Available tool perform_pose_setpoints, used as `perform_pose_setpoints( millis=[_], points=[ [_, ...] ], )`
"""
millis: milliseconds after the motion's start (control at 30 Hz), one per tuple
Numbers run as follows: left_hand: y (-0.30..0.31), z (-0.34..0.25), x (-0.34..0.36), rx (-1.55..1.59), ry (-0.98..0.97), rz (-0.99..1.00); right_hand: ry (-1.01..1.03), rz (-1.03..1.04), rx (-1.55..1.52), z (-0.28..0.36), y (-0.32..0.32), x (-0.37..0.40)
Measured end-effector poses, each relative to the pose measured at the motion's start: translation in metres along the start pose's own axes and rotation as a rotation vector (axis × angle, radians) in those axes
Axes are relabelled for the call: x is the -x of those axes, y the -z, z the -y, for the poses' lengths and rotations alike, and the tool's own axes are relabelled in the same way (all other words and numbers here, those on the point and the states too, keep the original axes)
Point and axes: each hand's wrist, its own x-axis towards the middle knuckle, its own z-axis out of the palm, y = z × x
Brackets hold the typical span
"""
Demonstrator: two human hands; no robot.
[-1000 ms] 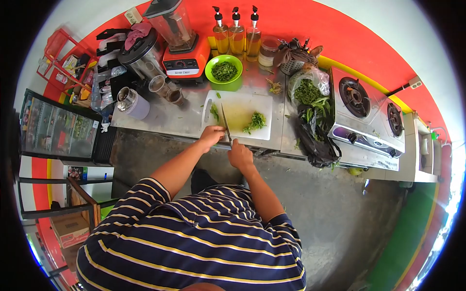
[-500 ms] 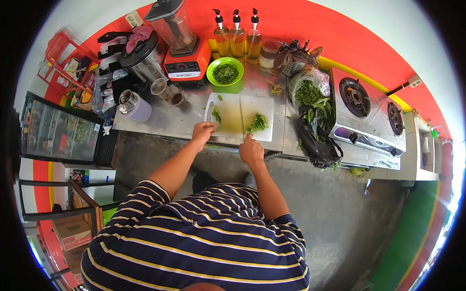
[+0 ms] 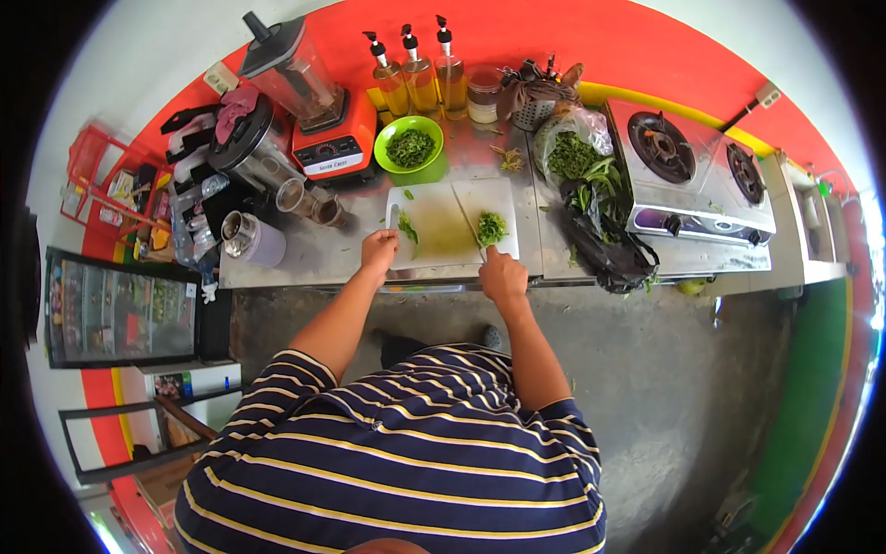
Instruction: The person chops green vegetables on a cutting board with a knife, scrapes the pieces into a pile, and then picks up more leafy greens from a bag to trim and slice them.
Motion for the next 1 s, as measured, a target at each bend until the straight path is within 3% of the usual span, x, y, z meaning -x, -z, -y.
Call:
perform_pose_setpoints(
  millis=[67, 133, 367, 567, 633, 733, 1000],
  points=[
    [-0.003, -0.002, -0.008, -0.026, -0.005, -0.033, -0.004, 0.020, -0.049, -0.006, 0.007, 0.002],
    [-0.005, -0.004, -0.016, 0.041, 0.019, -0.063, 0.139, 0.077, -0.101, -0.016, 0.008, 0.005],
    [-0.011, 0.000, -0.034, 0.004, 0.003, -0.119, 0.001, 0.007, -0.212, -0.030, 0.018, 0.006],
    [-0.018, -0.031, -0.020, -0.403, 0.034, -0.150, -0.002, -0.113, -0.358, -0.029, 0.031, 0.011],
    [-0.023, -0.050, -0.011, -0.575, 0.151, -0.143, -0.054, -0.140, -0.410, -0.025, 0.037, 0.012],
    [-0.027, -0.067, -0.005, -0.672, 0.179, -0.104, -0.069, -0.190, -0.434, -0.023, 0.038, 0.014],
    [-0.020, -0.043, -0.033, -0.589, 0.144, -0.092, -0.105, -0.214, -0.464, -0.024, 0.028, 0.017]
  ],
)
